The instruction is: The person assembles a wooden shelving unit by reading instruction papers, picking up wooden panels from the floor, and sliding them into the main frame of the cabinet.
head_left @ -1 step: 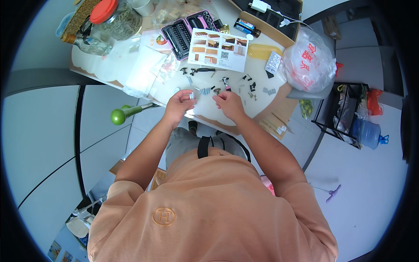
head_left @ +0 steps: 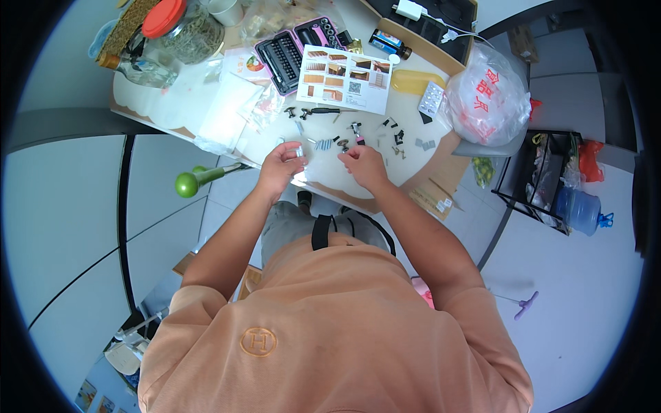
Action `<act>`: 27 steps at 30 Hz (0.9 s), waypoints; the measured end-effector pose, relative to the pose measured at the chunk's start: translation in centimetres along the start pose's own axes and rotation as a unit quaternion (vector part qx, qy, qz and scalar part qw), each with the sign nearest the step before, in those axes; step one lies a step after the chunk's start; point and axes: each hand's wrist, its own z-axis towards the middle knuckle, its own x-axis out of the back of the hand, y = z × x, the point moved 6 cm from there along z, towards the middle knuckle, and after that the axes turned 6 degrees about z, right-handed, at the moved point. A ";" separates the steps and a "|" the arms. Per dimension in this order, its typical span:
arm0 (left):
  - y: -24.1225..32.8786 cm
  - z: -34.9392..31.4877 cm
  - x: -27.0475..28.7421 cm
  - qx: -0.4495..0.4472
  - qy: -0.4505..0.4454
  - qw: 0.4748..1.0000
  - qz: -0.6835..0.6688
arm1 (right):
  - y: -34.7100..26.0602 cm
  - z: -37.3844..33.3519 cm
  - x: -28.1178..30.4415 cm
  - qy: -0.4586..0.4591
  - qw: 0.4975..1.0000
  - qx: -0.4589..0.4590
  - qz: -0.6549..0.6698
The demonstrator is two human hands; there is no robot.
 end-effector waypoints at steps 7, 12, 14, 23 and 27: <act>-1.6 1.1 1.4 -0.030 0.014 0.994 0.109 | 0.7 0.8 -0.2 0.030 0.999 -0.016 -0.038; 1.0 1.6 0.7 -0.201 0.109 0.856 0.463 | 0.9 0.5 1.5 0.080 0.996 0.029 0.030; 1.1 2.2 0.6 -0.208 0.118 0.850 0.469 | 0.1 0.5 3.4 0.104 0.994 0.019 0.030; 3.0 -0.2 -0.6 -0.309 0.131 0.772 0.540 | 0.2 5.9 8.9 0.238 0.949 -0.085 0.188; 0.6 0.1 -1.8 -0.214 0.035 0.817 0.535 | 0.1 7.8 9.1 0.178 0.952 -0.094 0.230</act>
